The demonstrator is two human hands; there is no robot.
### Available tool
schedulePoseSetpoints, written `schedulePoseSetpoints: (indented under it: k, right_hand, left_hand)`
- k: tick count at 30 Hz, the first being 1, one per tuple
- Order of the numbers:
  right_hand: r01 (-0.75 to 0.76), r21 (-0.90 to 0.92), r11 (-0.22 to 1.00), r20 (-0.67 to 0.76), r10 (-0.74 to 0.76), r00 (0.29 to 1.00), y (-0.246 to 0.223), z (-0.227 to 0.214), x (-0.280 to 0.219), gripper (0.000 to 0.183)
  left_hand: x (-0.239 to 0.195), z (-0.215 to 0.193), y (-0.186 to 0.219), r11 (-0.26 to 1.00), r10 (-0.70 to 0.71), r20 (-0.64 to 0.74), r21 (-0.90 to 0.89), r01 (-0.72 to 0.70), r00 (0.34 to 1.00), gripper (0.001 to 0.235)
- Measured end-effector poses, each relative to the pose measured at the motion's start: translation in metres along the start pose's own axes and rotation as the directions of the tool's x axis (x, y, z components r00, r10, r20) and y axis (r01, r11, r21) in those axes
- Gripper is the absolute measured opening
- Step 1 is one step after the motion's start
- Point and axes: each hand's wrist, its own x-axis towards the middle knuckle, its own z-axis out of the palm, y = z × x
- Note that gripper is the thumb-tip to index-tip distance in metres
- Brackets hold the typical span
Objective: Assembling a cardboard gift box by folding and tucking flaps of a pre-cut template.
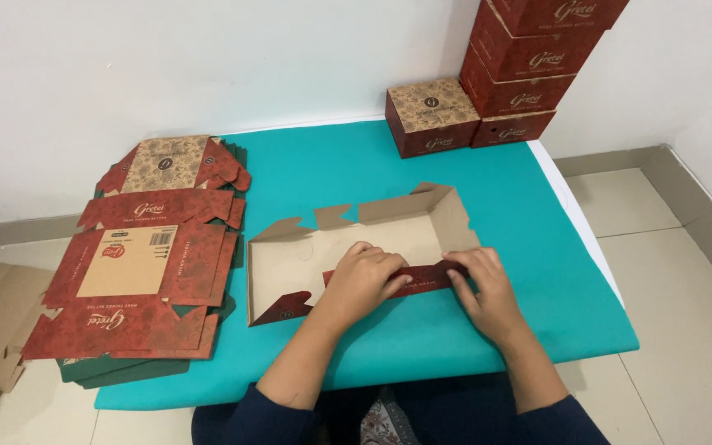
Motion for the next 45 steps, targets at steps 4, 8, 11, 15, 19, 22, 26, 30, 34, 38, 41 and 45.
schedulePoseSetpoints:
  k: [4, 8, 11, 15, 19, 22, 26, 30, 34, 38, 41, 45]
  right_hand:
    - [-0.084, 0.07, 0.994, -0.014, 0.085, 0.996, 0.004, 0.003, -0.008, 0.026]
    - [-0.077, 0.043, 0.996, -0.04, 0.079, 0.996, 0.001, 0.003, -0.011, 0.024]
    - [-0.046, 0.0, 0.999, -0.048, 0.046, 0.998, -0.003, 0.001, -0.011, 0.023]
    - [0.043, -0.137, 0.99, -0.039, -0.049, 0.998, -0.011, 0.002, -0.008, 0.03]
    - [0.095, -0.222, 0.97, -0.024, -0.103, 0.994, -0.01, 0.004, -0.01, 0.034]
    - [0.082, -0.19, 0.978, -0.028, -0.089, 0.996, -0.01, 0.004, -0.005, 0.035]
    - [0.132, -0.205, 0.97, 0.068, -0.12, 0.99, -0.009, 0.0, 0.002, 0.024]
    - [0.228, -0.35, 0.909, 0.126, -0.195, 0.973, -0.008, 0.011, 0.002, 0.019]
    - [0.214, -0.37, 0.904, 0.079, -0.199, 0.977, -0.009, 0.017, 0.0, 0.019]
    - [0.18, -0.331, 0.926, -0.046, -0.206, 0.977, -0.011, 0.017, -0.004, 0.026]
    - [0.179, -0.34, 0.923, -0.075, -0.216, 0.973, -0.011, 0.018, -0.006, 0.025]
    - [0.179, -0.309, 0.934, -0.054, -0.205, 0.977, -0.01, 0.018, -0.007, 0.024]
  left_hand:
    - [-0.001, 0.001, 0.006, 0.997, 0.082, -0.129, 0.017, -0.08, 0.988, 0.021]
    - [-0.002, -0.004, 0.01, 0.997, 0.07, -0.115, -0.035, -0.074, 0.991, 0.026]
    - [-0.003, -0.003, 0.011, 0.995, 0.095, -0.118, -0.023, -0.098, 0.989, 0.025]
    - [-0.003, 0.001, 0.011, 0.994, 0.107, -0.119, -0.004, -0.108, 0.987, 0.025]
    - [-0.004, 0.001, 0.011, 0.991, 0.131, -0.123, 0.012, -0.13, 0.984, 0.024]
    - [-0.003, 0.004, 0.009, 0.992, 0.128, -0.129, 0.024, -0.126, 0.983, 0.027]
    - [-0.003, 0.011, 0.004, 0.991, 0.125, -0.095, 0.063, -0.119, 0.988, 0.022]
    - [-0.004, 0.01, 0.006, 0.989, 0.135, -0.113, 0.083, -0.126, 0.984, 0.022]
    - [-0.003, 0.011, 0.008, 0.991, 0.128, -0.135, 0.053, -0.122, 0.983, 0.026]
    - [-0.002, 0.018, 0.006, 0.988, 0.134, -0.243, 0.102, -0.112, 0.961, 0.011]
    - [-0.002, 0.018, 0.008, 0.983, 0.154, -0.271, 0.135, -0.12, 0.95, 0.011]
    - [-0.002, 0.013, 0.013, 0.968, 0.178, -0.298, 0.223, -0.113, 0.938, 0.01]
